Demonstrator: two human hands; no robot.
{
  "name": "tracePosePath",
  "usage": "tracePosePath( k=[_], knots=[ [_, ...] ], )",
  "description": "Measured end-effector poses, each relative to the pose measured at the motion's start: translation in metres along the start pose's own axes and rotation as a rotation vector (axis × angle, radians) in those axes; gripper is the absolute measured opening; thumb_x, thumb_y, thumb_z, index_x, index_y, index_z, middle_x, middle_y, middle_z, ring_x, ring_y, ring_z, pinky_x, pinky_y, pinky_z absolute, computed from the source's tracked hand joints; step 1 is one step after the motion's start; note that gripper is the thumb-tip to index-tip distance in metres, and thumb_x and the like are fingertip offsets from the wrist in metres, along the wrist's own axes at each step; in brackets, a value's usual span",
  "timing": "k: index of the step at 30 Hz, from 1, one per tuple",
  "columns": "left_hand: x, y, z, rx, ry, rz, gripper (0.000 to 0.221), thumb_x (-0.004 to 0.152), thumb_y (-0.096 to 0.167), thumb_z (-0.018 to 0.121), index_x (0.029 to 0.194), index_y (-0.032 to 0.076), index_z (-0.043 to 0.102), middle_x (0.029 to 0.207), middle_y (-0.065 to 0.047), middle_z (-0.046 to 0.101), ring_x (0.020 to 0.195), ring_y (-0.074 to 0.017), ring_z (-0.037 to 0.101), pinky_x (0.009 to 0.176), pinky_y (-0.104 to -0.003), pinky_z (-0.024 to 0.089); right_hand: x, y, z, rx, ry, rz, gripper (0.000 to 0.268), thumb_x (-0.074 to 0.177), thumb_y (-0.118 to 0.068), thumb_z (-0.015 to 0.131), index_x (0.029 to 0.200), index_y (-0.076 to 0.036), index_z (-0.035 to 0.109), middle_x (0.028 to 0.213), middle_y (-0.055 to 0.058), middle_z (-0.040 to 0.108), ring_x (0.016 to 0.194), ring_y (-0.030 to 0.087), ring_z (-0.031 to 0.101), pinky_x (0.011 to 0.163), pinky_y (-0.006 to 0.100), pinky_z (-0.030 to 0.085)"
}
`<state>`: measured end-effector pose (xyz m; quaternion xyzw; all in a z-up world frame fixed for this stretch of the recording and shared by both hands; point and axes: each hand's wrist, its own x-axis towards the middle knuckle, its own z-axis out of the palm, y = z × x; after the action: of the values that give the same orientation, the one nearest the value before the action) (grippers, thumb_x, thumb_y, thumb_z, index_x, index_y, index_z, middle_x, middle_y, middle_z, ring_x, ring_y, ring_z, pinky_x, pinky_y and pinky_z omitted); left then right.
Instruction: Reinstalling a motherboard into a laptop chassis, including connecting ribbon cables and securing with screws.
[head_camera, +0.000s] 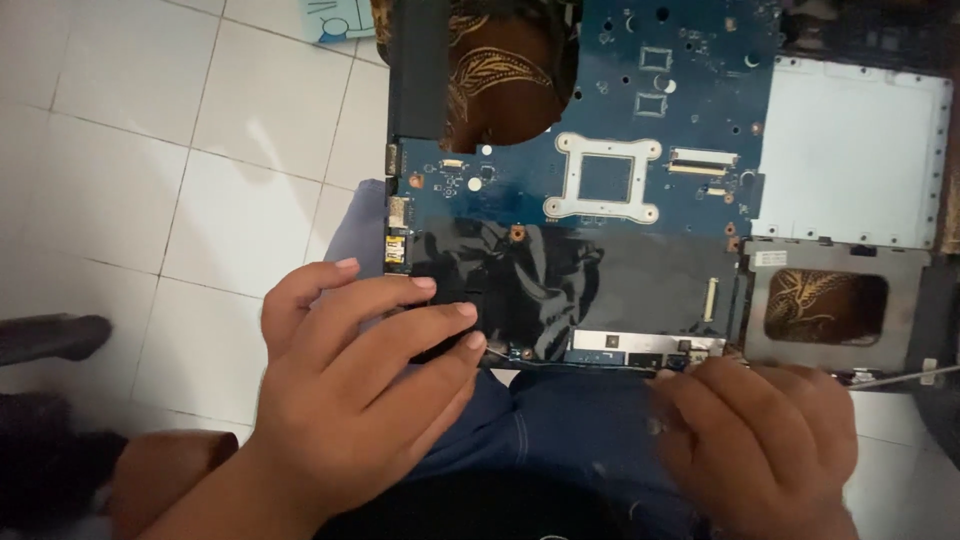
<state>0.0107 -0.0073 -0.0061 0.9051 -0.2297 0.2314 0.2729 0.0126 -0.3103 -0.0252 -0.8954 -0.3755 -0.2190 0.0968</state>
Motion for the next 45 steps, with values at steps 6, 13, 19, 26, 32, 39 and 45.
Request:
tracePosePath(
  k=[6, 13, 19, 26, 32, 39, 45],
  knots=[
    [-0.001, 0.005, -0.004, 0.105, 0.031, 0.032, 0.007, 0.095, 0.016, 0.081, 0.091, 0.020, 0.076, 0.104, 0.002, 0.076, 0.105, -0.0253, 0.067, 0.104, -0.048, 0.030, -0.006, -0.002, -0.002, 0.022, -0.003, 0.025, 0.007, 0.089, -0.005, 0.078, 0.082, -0.007, 0.078, 0.092, 0.015, 0.071, 0.072, 0.035, 0.062, 0.068, 0.052, 0.051],
    [0.006, 0.040, 0.000, 0.168, 0.047, 0.197, 0.006, 0.104, 0.025, 0.076, 0.101, 0.030, 0.073, 0.102, 0.010, 0.070, 0.103, -0.0126, 0.067, 0.100, -0.037, 0.034, 0.008, -0.003, -0.007, 0.032, 0.017, -0.019, 0.010, 0.092, -0.010, 0.079, 0.083, -0.005, 0.077, 0.091, 0.014, 0.071, 0.070, 0.033, 0.062, 0.066, 0.049, 0.051],
    [0.028, 0.050, 0.022, 0.224, 0.047, 0.283, 0.027, 0.111, 0.017, 0.057, 0.085, 0.023, 0.057, 0.090, 0.006, 0.051, 0.096, -0.0098, 0.063, 0.090, -0.028, 0.039, -0.008, 0.001, -0.003, 0.009, 0.056, -0.006, 0.012, 0.093, -0.017, 0.083, 0.086, -0.008, 0.080, 0.096, 0.013, 0.073, 0.075, 0.036, 0.065, 0.070, 0.055, 0.054],
    [0.030, 0.047, 0.029, 0.156, 0.029, 0.292, 0.029, 0.111, 0.017, 0.063, 0.083, 0.022, 0.058, 0.088, 0.005, 0.052, 0.090, -0.0118, 0.061, 0.086, -0.030, 0.036, 0.003, 0.002, -0.010, 0.061, 0.035, -0.025, 0.009, 0.092, -0.017, 0.079, 0.090, -0.008, 0.079, 0.097, 0.011, 0.072, 0.073, 0.032, 0.066, 0.064, 0.051, 0.052],
    [0.025, 0.044, 0.035, 0.236, 0.068, 0.301, 0.023, 0.109, 0.026, 0.063, 0.086, 0.028, 0.060, 0.097, 0.013, 0.059, 0.095, -0.0046, 0.062, 0.084, -0.029, 0.031, 0.003, 0.001, -0.014, 0.102, 0.013, -0.041, 0.010, 0.093, -0.014, 0.072, 0.095, -0.008, 0.079, 0.097, 0.011, 0.072, 0.073, 0.030, 0.065, 0.062, 0.048, 0.049],
    [0.027, 0.045, 0.038, 0.291, 0.103, 0.268, 0.019, 0.106, 0.026, 0.051, 0.088, 0.031, 0.057, 0.096, 0.017, 0.058, 0.094, 0.0029, 0.060, 0.079, -0.028, 0.024, 0.016, -0.019, -0.033, 0.131, -0.181, 0.223, 0.021, 0.093, -0.022, 0.068, 0.106, -0.008, 0.079, 0.109, 0.011, 0.071, 0.093, 0.032, 0.063, 0.084, 0.050, 0.050],
    [0.027, 0.045, 0.039, 0.313, 0.075, 0.251, 0.019, 0.107, 0.026, 0.049, 0.090, 0.031, 0.057, 0.094, 0.015, 0.055, 0.095, 0.0013, 0.058, 0.080, -0.028, 0.024, 0.014, -0.009, -0.017, 0.100, -0.055, 0.132, 0.004, 0.090, -0.012, 0.079, 0.089, -0.009, 0.079, 0.093, 0.012, 0.073, 0.077, 0.033, 0.063, 0.072, 0.049, 0.050]
  ],
)
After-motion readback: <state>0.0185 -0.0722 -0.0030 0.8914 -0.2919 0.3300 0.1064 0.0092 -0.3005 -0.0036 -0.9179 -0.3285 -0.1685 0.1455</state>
